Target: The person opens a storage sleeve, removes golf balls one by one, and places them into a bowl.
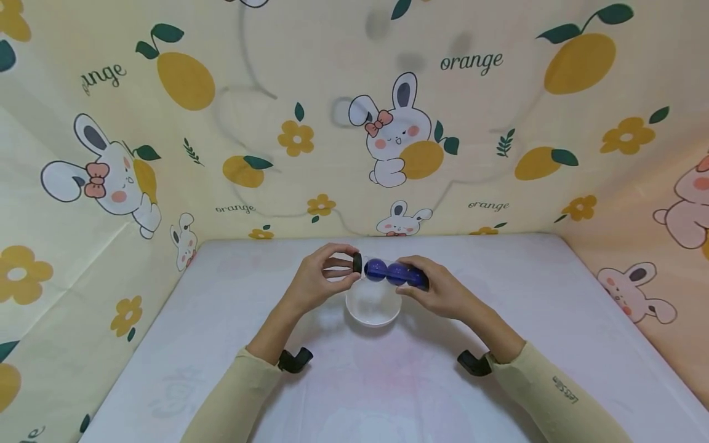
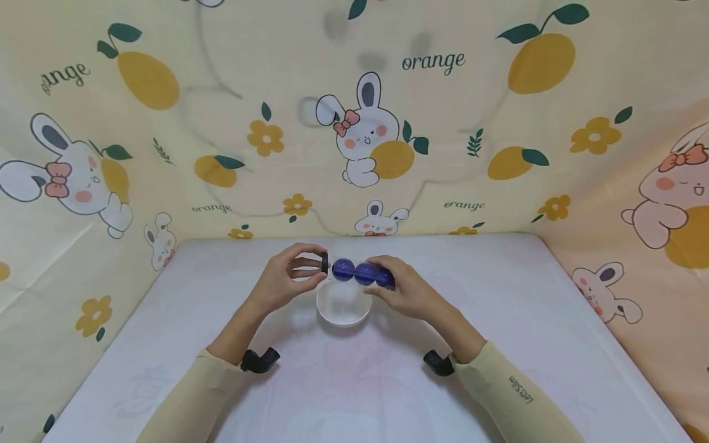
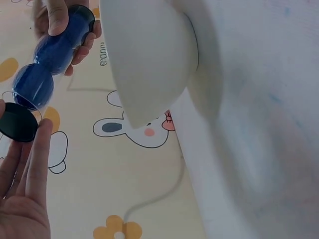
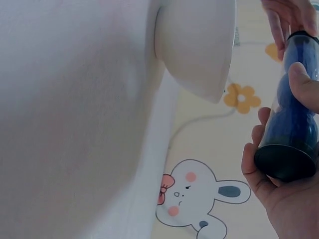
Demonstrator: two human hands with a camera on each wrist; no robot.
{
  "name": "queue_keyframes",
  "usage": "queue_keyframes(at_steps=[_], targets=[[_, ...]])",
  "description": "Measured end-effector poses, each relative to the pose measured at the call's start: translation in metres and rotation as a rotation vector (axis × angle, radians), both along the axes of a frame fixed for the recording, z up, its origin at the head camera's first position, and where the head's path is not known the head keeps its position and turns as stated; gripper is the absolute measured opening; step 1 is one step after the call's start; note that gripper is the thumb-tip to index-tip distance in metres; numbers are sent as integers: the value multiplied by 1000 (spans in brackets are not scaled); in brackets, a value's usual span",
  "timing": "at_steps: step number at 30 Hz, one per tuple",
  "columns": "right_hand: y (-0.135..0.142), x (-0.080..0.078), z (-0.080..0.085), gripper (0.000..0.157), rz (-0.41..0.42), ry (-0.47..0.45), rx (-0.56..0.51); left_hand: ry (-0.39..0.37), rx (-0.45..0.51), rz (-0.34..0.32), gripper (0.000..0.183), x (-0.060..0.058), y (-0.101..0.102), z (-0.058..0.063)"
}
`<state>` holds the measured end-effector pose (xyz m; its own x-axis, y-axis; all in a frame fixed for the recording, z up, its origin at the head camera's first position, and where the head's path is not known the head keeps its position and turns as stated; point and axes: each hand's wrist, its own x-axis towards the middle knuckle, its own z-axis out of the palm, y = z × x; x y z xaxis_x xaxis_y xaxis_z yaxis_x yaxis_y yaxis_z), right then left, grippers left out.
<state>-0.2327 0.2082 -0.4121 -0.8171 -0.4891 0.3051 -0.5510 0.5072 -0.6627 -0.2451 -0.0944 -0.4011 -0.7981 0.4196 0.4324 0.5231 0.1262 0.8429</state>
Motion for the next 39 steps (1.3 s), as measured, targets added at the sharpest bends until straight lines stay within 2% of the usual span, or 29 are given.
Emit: queue_keyframes(at_steps=[4, 8, 13, 20, 28, 34, 39], targets=[[1, 1, 0, 52, -6, -29, 1, -24, 4, -3, 51, 0, -1, -1], [1, 2, 0, 53, -5, -43, 4, -30, -13, 22, 50, 0, -3, 0], [1, 3, -1, 53, -14, -76, 4, -8, -64, 72, 49, -2, -8, 0], [5, 5, -6, 52, -21, -123, 10, -1, -135, 101, 48, -7, -21, -4], [11, 4, -7, 54, -19, -190, -13, -70, -229, 124, 44, -13, -38, -11], [14, 6, -8, 55, -35, -198, 18, -147, -276, 129, 45, -16, -46, -16], [15, 8, -8, 56, -59, -192, 29, -149, -310, 154, 45, -20, -53, -24]])
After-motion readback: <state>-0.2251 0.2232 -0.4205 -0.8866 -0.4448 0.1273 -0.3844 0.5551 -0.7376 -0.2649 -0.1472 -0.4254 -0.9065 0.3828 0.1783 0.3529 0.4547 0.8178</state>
